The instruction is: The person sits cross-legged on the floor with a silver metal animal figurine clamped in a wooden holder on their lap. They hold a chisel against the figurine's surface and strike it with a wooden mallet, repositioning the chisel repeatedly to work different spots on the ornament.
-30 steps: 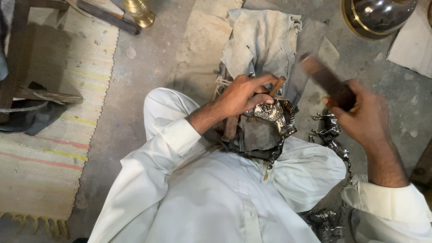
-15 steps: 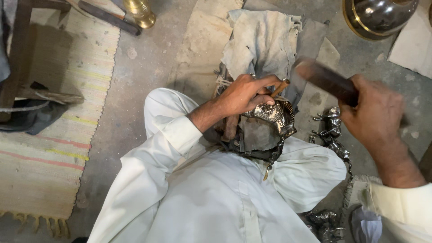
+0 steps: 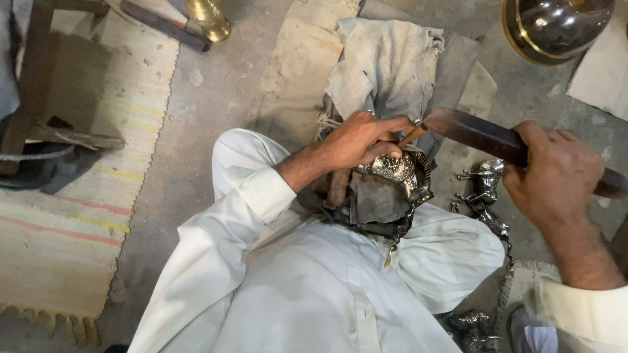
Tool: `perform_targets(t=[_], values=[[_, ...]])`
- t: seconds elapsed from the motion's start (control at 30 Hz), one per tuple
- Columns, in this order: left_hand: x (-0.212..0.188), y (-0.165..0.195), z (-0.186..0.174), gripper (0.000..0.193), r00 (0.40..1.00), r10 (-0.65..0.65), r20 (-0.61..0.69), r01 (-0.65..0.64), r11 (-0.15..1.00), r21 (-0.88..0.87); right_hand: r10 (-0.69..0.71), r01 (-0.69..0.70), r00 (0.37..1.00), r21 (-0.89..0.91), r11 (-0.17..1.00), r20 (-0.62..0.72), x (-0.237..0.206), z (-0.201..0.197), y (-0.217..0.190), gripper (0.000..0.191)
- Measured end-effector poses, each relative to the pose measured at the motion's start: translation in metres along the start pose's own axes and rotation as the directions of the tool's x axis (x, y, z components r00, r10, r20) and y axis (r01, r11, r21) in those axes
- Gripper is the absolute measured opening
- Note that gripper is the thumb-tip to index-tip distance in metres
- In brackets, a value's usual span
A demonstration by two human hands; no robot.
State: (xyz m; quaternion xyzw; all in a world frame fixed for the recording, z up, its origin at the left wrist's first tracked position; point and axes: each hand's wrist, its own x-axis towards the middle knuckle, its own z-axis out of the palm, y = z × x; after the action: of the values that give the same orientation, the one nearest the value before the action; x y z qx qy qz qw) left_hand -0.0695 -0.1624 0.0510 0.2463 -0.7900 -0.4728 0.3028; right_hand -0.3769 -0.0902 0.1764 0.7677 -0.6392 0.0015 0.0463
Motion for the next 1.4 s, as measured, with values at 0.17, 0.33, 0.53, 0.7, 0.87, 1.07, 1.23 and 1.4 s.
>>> perform_targets(t=[0.17,0.33,0.53,0.7,0.87,1.07,1.23,1.4], values=[[-0.001,-0.003,0.000,0.043,0.995,0.082,-0.054,-0.083,0.996,-0.025,0.019,-0.019,1.000,0.098,0.995,-0.002,0.000,-0.003,-0.006,0.018],[-0.001,-0.003,0.002,0.042,0.991,0.072,-0.112,-0.078,0.996,-0.051,0.236,-0.201,0.970,0.369,0.908,-0.052,0.007,-0.017,-0.021,0.025],[-0.004,0.001,0.001,0.041,0.995,0.012,-0.104,-0.023,0.993,-0.113,-0.082,0.091,0.995,-0.178,0.980,0.059,0.005,-0.010,-0.020,0.033],[0.002,-0.003,-0.005,0.041,0.994,0.036,-0.100,-0.053,0.984,-0.171,0.232,-0.269,0.938,0.119,0.956,0.256,-0.008,0.007,-0.011,0.033],[0.023,-0.003,-0.005,0.042,0.968,0.236,0.088,-0.230,0.970,-0.075,0.282,-0.344,0.930,0.287,0.894,0.236,-0.029,0.026,-0.014,0.028],[0.034,0.003,-0.001,0.039,0.960,0.195,0.202,-0.192,0.981,-0.034,0.417,-0.345,0.909,0.592,0.728,0.017,-0.046,0.036,-0.026,0.031],[0.037,0.004,-0.001,0.041,0.958,0.179,0.225,-0.188,0.982,0.018,0.119,-0.087,0.962,0.135,0.987,-0.248,-0.056,0.038,-0.020,0.027],[0.037,0.001,0.000,0.041,0.949,0.206,0.240,-0.217,0.976,0.019,0.163,-0.131,0.975,0.203,0.970,-0.152,-0.064,0.050,-0.010,0.023]])
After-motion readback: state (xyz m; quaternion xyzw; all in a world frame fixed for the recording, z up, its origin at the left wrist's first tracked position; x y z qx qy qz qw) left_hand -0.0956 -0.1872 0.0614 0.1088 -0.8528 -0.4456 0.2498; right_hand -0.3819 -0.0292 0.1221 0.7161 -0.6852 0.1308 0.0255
